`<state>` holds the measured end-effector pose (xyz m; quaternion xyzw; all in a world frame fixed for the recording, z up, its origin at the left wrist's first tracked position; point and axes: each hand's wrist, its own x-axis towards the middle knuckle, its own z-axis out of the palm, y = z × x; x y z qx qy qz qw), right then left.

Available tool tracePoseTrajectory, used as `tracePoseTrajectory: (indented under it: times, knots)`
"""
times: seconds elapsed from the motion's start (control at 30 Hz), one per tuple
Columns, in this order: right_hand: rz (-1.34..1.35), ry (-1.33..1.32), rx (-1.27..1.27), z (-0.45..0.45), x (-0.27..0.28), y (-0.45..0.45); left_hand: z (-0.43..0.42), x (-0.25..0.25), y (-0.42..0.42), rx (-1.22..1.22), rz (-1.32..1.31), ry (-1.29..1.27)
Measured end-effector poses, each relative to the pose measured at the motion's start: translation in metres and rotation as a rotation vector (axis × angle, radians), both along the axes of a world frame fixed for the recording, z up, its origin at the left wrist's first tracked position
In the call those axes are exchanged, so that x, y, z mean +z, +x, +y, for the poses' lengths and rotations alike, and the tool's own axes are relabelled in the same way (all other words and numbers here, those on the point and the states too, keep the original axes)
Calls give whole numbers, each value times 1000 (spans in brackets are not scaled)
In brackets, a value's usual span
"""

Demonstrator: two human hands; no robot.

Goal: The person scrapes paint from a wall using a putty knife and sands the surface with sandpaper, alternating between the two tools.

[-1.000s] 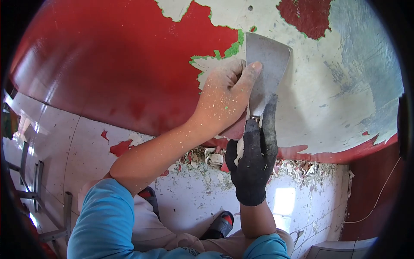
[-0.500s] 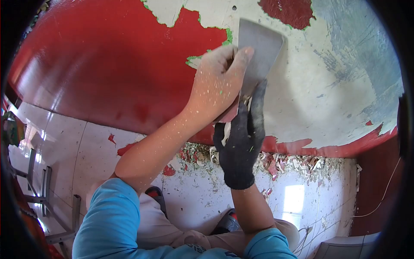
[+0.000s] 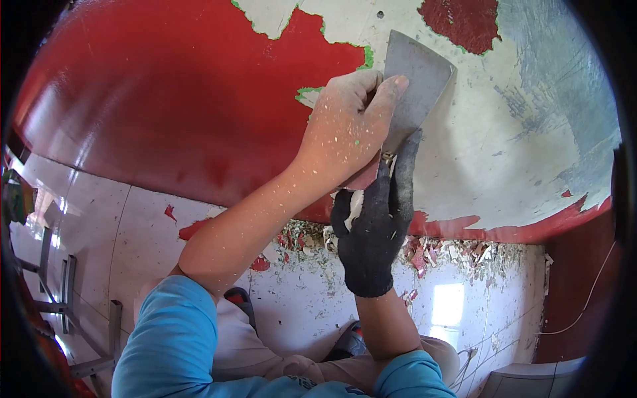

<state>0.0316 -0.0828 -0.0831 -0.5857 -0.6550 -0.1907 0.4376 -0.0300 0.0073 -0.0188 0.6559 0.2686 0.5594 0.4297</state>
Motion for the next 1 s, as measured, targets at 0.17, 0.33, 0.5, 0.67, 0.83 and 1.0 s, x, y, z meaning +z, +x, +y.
tracePoseTrajectory:
  times: [0.17, 0.33, 0.5, 0.67, 0.83, 1.0]
  knots:
    - [855, 0, 246, -5, -13, -23, -5, -22, 0, 20, 6, 9]
    - [427, 54, 124, -1, 0, -10, -2, -20, 0, -17, -10, -5]
    - [62, 111, 51, 0, 8, -4, -2, -5, 3, -25, -54, -53]
    - [134, 102, 53, -2, -8, -7, -6, -25, 4, -2, -44, -29]
    - [110, -25, 19, -6, -6, -1, -3, -16, 4, -4, -30, 31]
    - [49, 0, -38, -6, 4, -1, -1, -2, 10, 19, -33, 47]
